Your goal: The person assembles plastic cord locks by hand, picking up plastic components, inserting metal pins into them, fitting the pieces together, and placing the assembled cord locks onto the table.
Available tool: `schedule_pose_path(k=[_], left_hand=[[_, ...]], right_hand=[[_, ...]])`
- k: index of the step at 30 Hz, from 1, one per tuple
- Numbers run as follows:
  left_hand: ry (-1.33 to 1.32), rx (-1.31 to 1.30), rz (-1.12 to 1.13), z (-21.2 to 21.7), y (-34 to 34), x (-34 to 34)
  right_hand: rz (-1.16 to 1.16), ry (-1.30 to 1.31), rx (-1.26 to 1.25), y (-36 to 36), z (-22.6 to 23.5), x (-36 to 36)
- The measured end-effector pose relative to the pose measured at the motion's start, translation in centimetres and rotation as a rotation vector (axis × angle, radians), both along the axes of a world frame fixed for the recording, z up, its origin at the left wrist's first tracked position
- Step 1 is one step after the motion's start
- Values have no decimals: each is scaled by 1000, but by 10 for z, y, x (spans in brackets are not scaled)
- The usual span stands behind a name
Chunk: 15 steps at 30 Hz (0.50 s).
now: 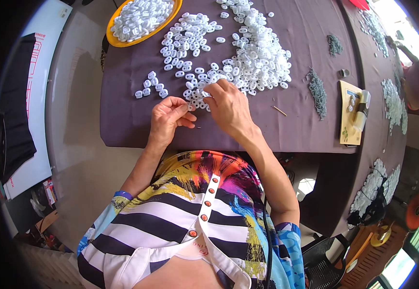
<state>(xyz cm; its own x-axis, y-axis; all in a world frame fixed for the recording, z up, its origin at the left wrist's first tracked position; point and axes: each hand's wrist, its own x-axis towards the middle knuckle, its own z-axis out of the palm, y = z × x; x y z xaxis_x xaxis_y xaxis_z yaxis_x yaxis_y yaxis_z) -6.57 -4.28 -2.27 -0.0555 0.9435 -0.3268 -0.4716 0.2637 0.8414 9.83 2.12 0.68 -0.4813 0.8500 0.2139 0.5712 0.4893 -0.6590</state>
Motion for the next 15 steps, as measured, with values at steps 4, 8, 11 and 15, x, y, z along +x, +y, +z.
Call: schedule_pose_path(k=[4, 8, 11, 15], left_hand=[[6, -13, 31, -4, -1, -8], [-22, -89, -1, -6, -1, -6], [-34, -91, -32, -3, 3, 0], [-50, -53, -58, 5, 10, 5]], right_hand=[[-35, -101, 77, 5, -4, -8], [-68, -104, 123, 18, -2, -3], [-3, -135, 134, 26, -3, -5], [66, -198, 150, 33, -14, -4]])
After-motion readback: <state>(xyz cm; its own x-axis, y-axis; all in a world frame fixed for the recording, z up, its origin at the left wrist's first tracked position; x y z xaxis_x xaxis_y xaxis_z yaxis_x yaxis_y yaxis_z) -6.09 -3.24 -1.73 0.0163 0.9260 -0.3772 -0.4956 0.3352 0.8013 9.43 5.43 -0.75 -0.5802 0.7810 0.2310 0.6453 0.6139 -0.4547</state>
